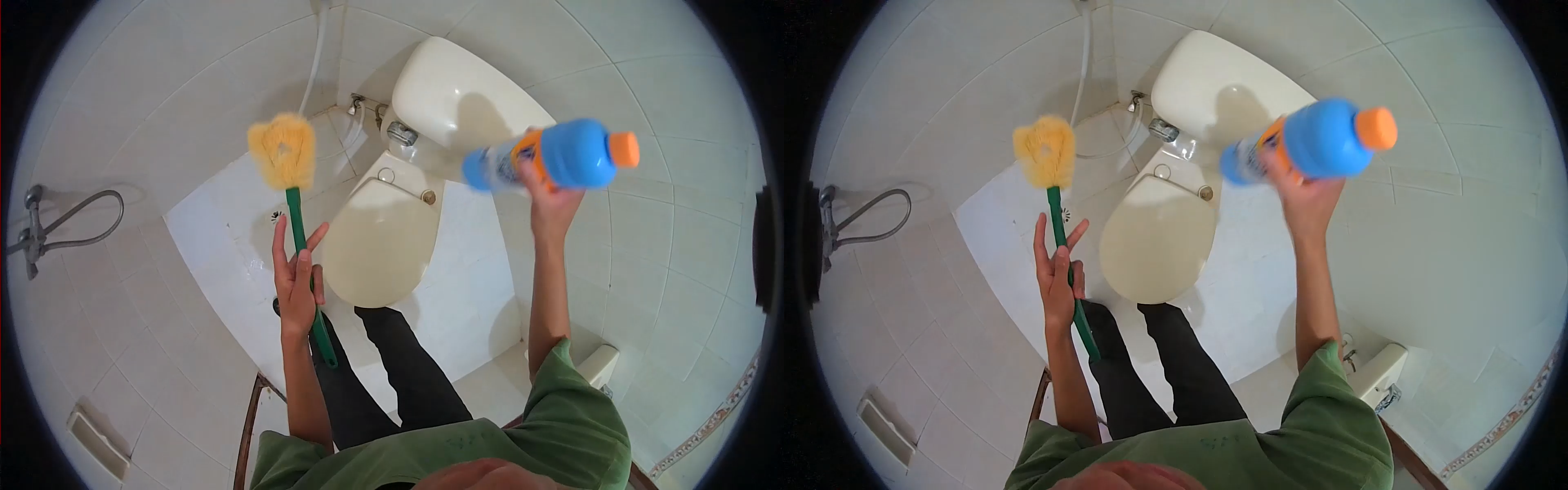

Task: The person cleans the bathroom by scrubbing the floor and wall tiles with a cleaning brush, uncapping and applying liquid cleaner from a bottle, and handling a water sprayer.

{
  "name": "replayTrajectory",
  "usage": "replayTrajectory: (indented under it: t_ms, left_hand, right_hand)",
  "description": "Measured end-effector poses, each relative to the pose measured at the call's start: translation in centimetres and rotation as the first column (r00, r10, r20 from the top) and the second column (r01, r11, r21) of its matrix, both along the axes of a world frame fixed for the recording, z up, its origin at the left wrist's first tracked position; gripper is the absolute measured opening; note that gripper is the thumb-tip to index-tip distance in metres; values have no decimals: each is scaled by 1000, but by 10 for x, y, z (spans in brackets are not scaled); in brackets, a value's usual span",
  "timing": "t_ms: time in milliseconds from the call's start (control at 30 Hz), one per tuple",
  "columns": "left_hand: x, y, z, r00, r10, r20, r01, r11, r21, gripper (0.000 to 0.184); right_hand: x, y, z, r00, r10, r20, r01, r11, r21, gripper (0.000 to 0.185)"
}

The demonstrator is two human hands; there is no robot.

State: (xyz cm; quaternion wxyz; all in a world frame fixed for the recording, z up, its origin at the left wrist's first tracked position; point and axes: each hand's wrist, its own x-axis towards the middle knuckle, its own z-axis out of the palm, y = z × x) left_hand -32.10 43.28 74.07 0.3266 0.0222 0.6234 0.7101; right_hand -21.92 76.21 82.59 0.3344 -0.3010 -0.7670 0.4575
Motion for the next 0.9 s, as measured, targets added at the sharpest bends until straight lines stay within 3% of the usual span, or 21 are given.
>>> replayTrajectory:
  t_ms: [100, 367, 433, 467, 500, 533, 567, 600, 633, 667, 700, 733, 767, 800, 833, 900]
  left_hand:
    - [17, -26, -31, 987, 79, 141, -72, 996, -49, 53]
    - [61, -99, -97, 936, 179, 303, -142, 980, -140, 47]
    - [68, -119, -111, 928, 212, 308, -168, 972, -163, 47]
    - [77, -128, -131, 952, 193, 239, -156, 974, -165, 51]
    - [76, -130, -126, 949, 221, 226, -181, 966, -184, 52]
    - [77, -136, -129, 971, 214, 107, -194, 965, -175, 51]
    - [79, -138, -140, 941, 269, 204, -249, 961, -118, 48]
    - [80, -139, -151, 899, 320, 299, -314, 947, -69, 45]
    - [81, -144, -161, 832, 317, 455, -362, 932, 12, 35]
    - [83, -150, -169, 840, 310, 445, -364, 931, 38, 31]
    - [88, -155, -177, 849, 293, 440, -357, 931, 70, 28]
    - [91, -159, -186, 830, 316, 460, -390, 918, 73, 28]
    - [97, -165, -201, 811, 332, 481, -420, 904, 84, 29]
    - [103, -182, -213, 791, 347, 503, -453, 886, 101, 30]
    - [106, -202, -222, 801, 357, 480, -439, 896, 65, 28]
    - [111, -240, -250, 747, 429, 507, -499, 867, 2, 28]
  right_hand:
    - [-31, 40, -14, 969, -208, -133, 223, 968, 118, 54]
    - [-52, 61, -42, 963, -130, -234, 187, 952, 241, 54]
    - [-46, 57, -47, 983, -150, -110, 174, 952, 251, 53]
    - [-40, 54, -65, 977, -166, -132, 195, 950, 243, 48]
    - [-31, 40, -72, 978, -200, -51, 206, 926, 318, 45]
    - [-16, 17, -94, 961, -242, -136, 263, 952, 160, 45]
    - [-14, -29, -107, 941, -320, -112, 333, 935, 121, 48]
    - [-7, -83, -123, 933, -356, 53, 341, 921, 189, 49]
    - [33, -99, -183, 969, -174, 178, 150, 979, 141, 50]
    - [72, -138, -231, 936, 143, 320, -135, 990, -49, 51]
    - [87, -198, -258, 816, 438, 376, -368, 897, -247, 49]
    - [98, -267, -270, 628, 689, 361, -530, 719, -450, 48]
    - [75, -331, -229, 303, 739, 601, -506, 660, -556, 49]
    - [61, -379, -213, 302, 789, 534, -154, 593, -790, 49]
    - [49, -410, -207, 226, 790, 570, -92, 600, -795, 47]
    - [40, -446, -233, 112, 800, 590, -292, 594, -750, 45]
